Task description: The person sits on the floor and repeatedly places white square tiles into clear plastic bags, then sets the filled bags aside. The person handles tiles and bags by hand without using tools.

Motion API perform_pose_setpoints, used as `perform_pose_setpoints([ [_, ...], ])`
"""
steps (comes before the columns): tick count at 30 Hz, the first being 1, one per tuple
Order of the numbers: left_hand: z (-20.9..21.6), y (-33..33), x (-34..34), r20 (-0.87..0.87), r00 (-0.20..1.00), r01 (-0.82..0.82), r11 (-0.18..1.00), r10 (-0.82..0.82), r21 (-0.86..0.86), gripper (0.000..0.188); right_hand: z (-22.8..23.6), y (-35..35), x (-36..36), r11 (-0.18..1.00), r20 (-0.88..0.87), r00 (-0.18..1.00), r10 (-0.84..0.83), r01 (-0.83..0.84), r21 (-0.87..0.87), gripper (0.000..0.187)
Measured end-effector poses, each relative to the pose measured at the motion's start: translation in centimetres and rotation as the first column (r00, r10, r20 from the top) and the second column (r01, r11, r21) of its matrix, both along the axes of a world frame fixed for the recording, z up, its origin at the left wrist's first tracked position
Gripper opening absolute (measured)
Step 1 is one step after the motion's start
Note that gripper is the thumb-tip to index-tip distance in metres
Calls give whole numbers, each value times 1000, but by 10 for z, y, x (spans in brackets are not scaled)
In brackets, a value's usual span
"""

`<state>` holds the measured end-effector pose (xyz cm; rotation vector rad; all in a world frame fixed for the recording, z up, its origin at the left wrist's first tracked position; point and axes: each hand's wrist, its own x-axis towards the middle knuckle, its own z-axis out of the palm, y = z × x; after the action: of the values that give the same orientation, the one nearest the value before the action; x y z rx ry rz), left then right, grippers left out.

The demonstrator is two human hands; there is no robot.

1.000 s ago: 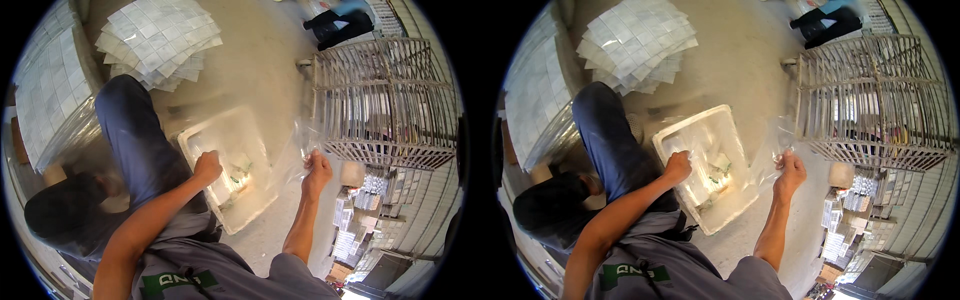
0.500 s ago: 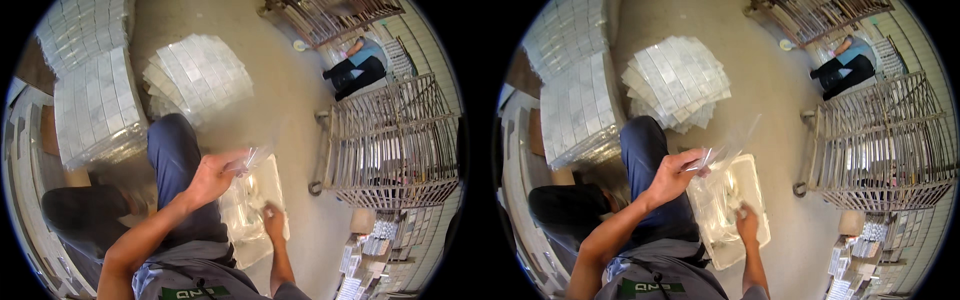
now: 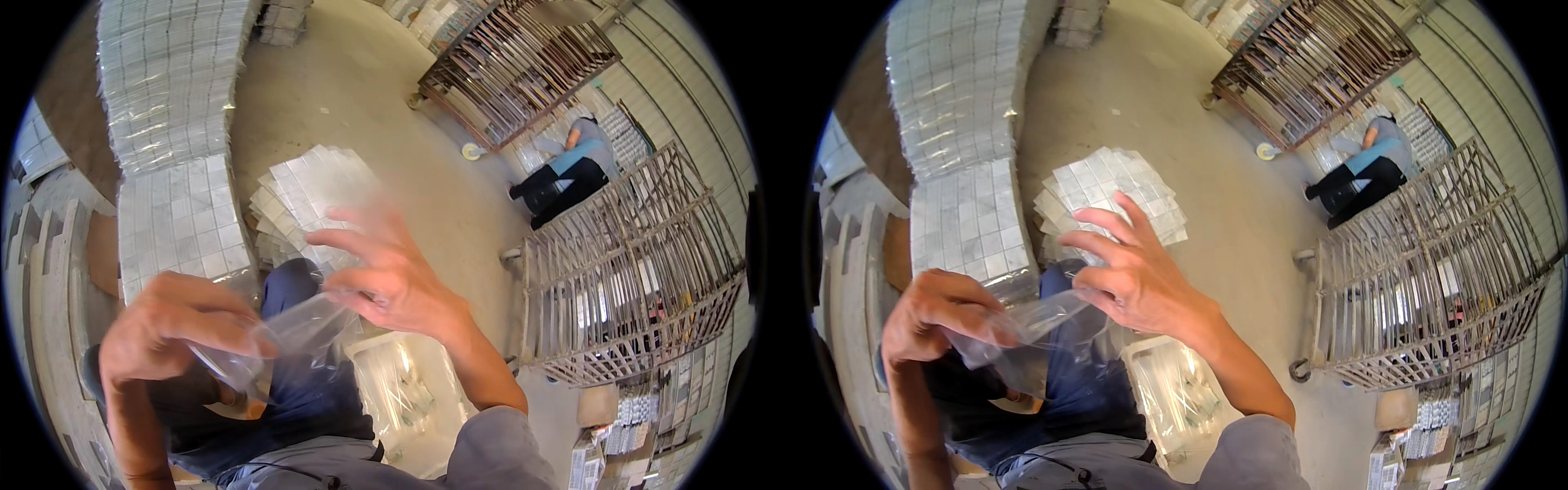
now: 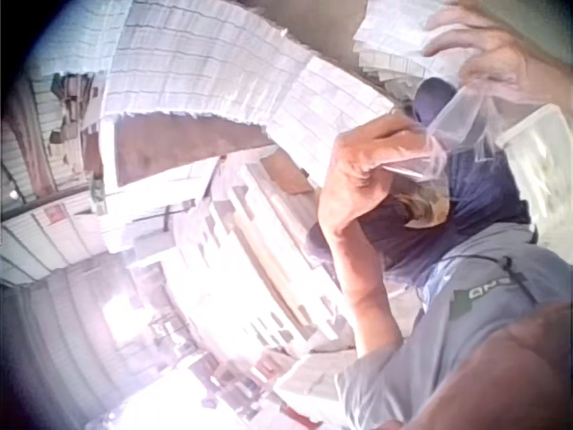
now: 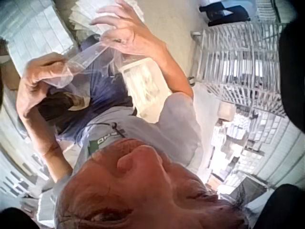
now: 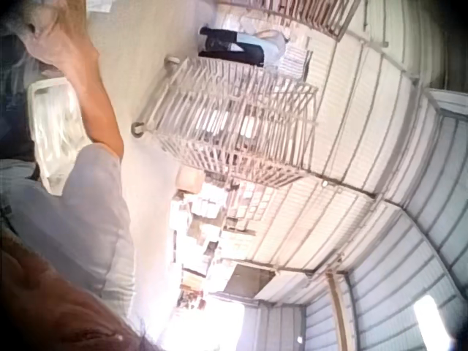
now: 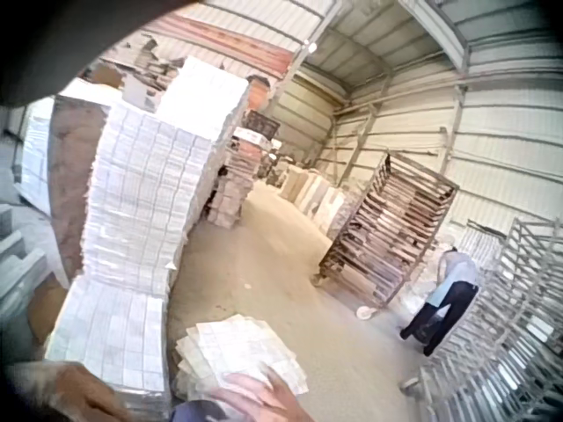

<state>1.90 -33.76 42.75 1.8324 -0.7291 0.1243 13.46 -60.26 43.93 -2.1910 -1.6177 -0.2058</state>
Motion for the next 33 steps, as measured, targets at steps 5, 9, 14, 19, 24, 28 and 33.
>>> perform_pose_setpoints([
  [5, 15, 66, -30, 67, 950, -311, 946, 306, 87, 42, 11, 55, 2, 975, 23, 989, 146, -147, 164, 18],
  [9, 3, 97, -38, 185, 846, -521, 850, 500, 85, 25, 6, 84, 1, 927, 47, 965, 259, -262, 267, 26],
  [14, -11, 104, -46, 42, 838, -546, 833, 545, 85, 19, -18, 104, -7, 969, -359, 900, 247, -222, 109, 22],
  [19, -29, 110, -61, -280, 801, -520, 847, 529, 113, 15, -48, 124, -4, 986, -474, 864, 169, -145, 87, 30],
  [24, -55, 126, -70, -612, 592, -676, 737, 525, -23, 15, -71, 125, 4, 992, -742, 670, 39, -115, -52, 48],
  [28, -99, 164, -68, -665, 568, -734, 663, 485, -143, 21, -102, 147, 32, 985, -909, 394, -138, -43, -168, 37],
  [33, -146, 206, -22, -723, 502, -791, 591, 474, -161, 23, -132, 178, 78, 984, -975, 160, -155, 117, -137, 35],
])
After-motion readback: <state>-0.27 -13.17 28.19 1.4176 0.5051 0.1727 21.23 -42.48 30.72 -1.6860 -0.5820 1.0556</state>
